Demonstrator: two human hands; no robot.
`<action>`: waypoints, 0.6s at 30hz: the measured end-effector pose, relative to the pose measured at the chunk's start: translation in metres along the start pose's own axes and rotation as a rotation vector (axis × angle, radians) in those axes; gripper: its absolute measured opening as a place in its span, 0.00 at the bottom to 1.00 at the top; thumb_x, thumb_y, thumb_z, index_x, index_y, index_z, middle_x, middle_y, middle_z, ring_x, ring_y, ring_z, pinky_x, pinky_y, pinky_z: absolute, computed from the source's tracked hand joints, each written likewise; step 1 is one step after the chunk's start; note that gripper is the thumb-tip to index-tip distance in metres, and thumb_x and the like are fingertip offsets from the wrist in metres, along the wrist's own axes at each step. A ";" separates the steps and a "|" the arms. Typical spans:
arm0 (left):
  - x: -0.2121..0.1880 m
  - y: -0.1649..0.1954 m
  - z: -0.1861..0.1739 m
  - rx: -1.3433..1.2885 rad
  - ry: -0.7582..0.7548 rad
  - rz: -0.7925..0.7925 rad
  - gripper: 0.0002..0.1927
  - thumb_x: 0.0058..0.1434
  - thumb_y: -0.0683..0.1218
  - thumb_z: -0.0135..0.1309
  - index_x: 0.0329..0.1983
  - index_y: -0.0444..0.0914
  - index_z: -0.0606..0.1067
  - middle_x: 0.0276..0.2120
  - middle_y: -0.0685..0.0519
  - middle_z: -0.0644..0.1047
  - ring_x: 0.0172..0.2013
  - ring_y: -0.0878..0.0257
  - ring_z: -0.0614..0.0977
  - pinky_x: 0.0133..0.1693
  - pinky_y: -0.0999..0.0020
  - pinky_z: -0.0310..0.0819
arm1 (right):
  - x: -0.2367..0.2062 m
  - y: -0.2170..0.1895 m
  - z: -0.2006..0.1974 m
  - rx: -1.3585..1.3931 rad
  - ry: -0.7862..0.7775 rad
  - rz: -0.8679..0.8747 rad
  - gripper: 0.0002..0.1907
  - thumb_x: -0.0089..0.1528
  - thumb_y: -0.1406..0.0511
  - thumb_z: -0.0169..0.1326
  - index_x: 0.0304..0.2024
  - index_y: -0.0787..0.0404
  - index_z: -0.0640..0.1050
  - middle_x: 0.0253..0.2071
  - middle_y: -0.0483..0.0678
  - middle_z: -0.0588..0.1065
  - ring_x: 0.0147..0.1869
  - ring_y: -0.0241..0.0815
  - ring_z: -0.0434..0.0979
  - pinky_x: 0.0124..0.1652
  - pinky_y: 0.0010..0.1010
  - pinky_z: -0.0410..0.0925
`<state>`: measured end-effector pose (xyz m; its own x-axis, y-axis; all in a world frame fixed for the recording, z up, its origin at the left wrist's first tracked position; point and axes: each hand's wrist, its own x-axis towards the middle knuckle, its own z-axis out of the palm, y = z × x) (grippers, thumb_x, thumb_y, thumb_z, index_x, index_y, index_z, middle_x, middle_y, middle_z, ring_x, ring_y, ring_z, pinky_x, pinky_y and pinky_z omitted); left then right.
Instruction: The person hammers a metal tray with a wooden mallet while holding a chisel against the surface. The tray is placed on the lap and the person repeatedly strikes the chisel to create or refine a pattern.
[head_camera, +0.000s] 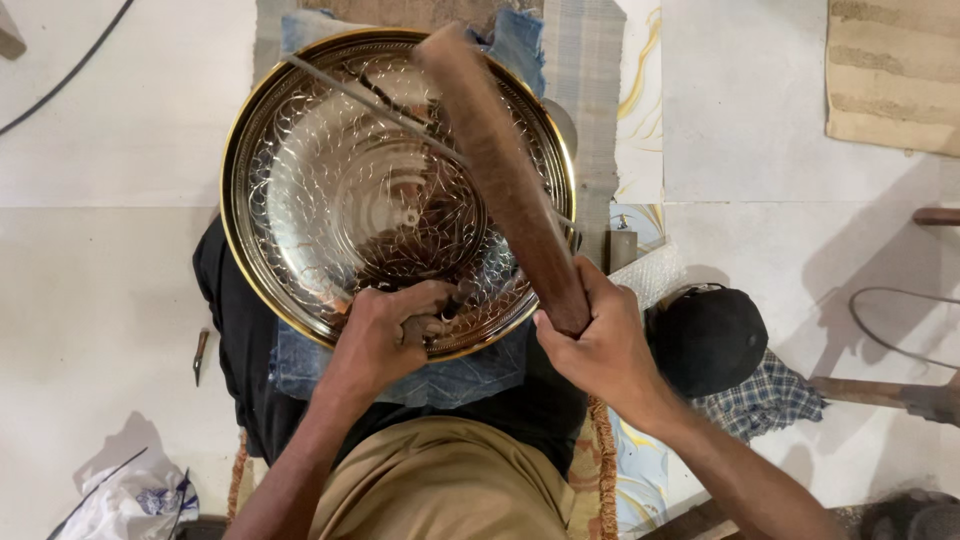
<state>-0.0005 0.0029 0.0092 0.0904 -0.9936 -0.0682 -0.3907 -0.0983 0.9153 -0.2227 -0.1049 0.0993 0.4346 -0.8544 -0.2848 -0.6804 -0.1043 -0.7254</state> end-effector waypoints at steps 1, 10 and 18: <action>-0.001 0.001 0.000 0.015 -0.003 -0.004 0.29 0.46 0.26 0.49 0.51 0.34 0.79 0.39 0.40 0.85 0.35 0.55 0.89 0.35 0.64 0.85 | -0.001 0.000 0.000 -0.122 -0.056 -0.093 0.17 0.51 0.67 0.59 0.42 0.65 0.73 0.22 0.58 0.75 0.26 0.57 0.77 0.30 0.43 0.68; 0.001 0.003 -0.004 0.012 0.018 0.073 0.32 0.39 0.27 0.51 0.52 0.33 0.78 0.37 0.39 0.84 0.33 0.57 0.89 0.33 0.67 0.81 | 0.001 0.007 -0.004 -0.233 -0.189 -0.097 0.18 0.48 0.67 0.59 0.40 0.65 0.73 0.23 0.58 0.76 0.27 0.56 0.80 0.31 0.42 0.69; 0.001 -0.005 0.000 0.105 -0.048 -0.057 0.36 0.41 0.27 0.51 0.56 0.38 0.80 0.22 0.43 0.85 0.22 0.58 0.87 0.39 0.70 0.84 | -0.005 0.009 0.002 -0.376 -0.135 -0.155 0.21 0.46 0.67 0.62 0.42 0.64 0.74 0.25 0.58 0.77 0.32 0.57 0.79 0.33 0.42 0.67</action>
<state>0.0018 0.0024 0.0044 0.0718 -0.9876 -0.1398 -0.4801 -0.1571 0.8630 -0.2299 -0.1000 0.0925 0.6050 -0.7423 -0.2882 -0.7580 -0.4259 -0.4941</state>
